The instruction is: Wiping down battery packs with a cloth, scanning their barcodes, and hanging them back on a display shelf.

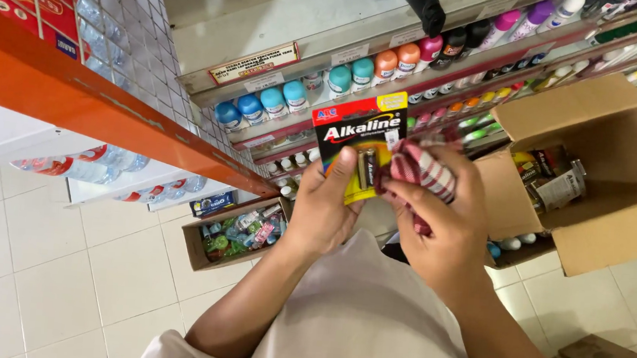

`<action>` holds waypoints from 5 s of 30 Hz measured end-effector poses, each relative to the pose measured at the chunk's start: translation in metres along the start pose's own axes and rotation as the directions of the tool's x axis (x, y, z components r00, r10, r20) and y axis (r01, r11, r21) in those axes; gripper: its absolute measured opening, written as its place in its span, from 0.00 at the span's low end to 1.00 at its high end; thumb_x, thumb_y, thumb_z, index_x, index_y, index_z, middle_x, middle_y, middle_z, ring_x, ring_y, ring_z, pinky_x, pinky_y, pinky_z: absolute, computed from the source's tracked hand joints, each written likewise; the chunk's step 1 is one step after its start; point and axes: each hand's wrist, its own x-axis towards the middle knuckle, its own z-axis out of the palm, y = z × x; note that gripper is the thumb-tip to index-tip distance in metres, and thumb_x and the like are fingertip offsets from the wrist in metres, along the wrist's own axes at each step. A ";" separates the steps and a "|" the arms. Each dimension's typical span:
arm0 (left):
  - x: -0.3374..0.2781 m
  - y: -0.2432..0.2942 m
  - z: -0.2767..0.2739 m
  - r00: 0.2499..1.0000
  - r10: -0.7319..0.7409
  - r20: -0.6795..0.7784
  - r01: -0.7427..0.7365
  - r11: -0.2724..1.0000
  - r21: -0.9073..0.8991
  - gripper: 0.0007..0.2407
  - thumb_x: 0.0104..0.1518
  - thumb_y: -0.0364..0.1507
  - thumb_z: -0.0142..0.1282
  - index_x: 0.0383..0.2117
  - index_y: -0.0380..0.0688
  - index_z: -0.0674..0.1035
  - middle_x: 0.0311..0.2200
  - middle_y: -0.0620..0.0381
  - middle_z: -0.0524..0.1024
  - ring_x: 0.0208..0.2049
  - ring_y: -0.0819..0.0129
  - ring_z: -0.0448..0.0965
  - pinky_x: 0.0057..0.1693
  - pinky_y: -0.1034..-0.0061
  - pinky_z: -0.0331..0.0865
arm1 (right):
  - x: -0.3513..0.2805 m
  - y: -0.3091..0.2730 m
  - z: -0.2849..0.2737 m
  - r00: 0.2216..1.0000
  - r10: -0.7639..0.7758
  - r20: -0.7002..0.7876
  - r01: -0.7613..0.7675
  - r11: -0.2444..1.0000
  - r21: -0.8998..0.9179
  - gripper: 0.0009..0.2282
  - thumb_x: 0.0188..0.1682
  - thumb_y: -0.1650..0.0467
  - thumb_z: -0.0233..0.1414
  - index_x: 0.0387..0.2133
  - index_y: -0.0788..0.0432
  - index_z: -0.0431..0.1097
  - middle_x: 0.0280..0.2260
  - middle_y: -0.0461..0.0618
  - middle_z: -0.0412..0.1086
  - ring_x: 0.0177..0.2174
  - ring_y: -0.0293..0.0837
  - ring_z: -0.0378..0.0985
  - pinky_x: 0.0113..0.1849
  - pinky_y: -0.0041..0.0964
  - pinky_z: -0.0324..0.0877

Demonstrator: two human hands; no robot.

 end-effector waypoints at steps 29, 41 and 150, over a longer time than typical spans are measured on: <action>-0.029 0.000 0.011 0.996 0.073 0.046 -0.080 0.575 0.814 0.19 0.75 0.40 0.36 0.47 0.34 0.73 0.36 0.60 0.72 0.37 0.77 0.67 0.45 0.79 0.65 | 0.005 -0.002 0.008 0.996 0.000 -0.095 0.005 0.999 0.049 0.13 0.46 0.75 0.69 0.43 0.53 0.77 0.54 0.57 0.65 0.52 0.54 0.75 0.52 0.43 0.74; -0.026 0.006 0.021 0.998 0.055 0.027 -0.056 0.650 0.758 0.22 0.73 0.43 0.29 0.34 0.37 0.73 0.25 0.65 0.66 0.27 0.78 0.62 0.34 0.79 0.59 | 0.006 -0.010 0.019 0.991 -0.048 -0.124 0.052 0.998 0.025 0.12 0.45 0.76 0.69 0.41 0.55 0.79 0.54 0.56 0.65 0.52 0.55 0.73 0.52 0.45 0.73; 0.064 -0.122 0.098 0.979 0.101 -0.176 -0.119 0.988 -0.095 0.21 0.71 0.42 0.43 0.59 0.37 0.71 0.55 0.50 0.76 0.56 0.60 0.77 0.61 0.62 0.71 | -0.030 0.185 -0.051 0.991 -0.010 -0.134 0.033 0.985 0.167 0.14 0.45 0.81 0.65 0.37 0.57 0.69 0.53 0.58 0.66 0.53 0.53 0.74 0.51 0.41 0.72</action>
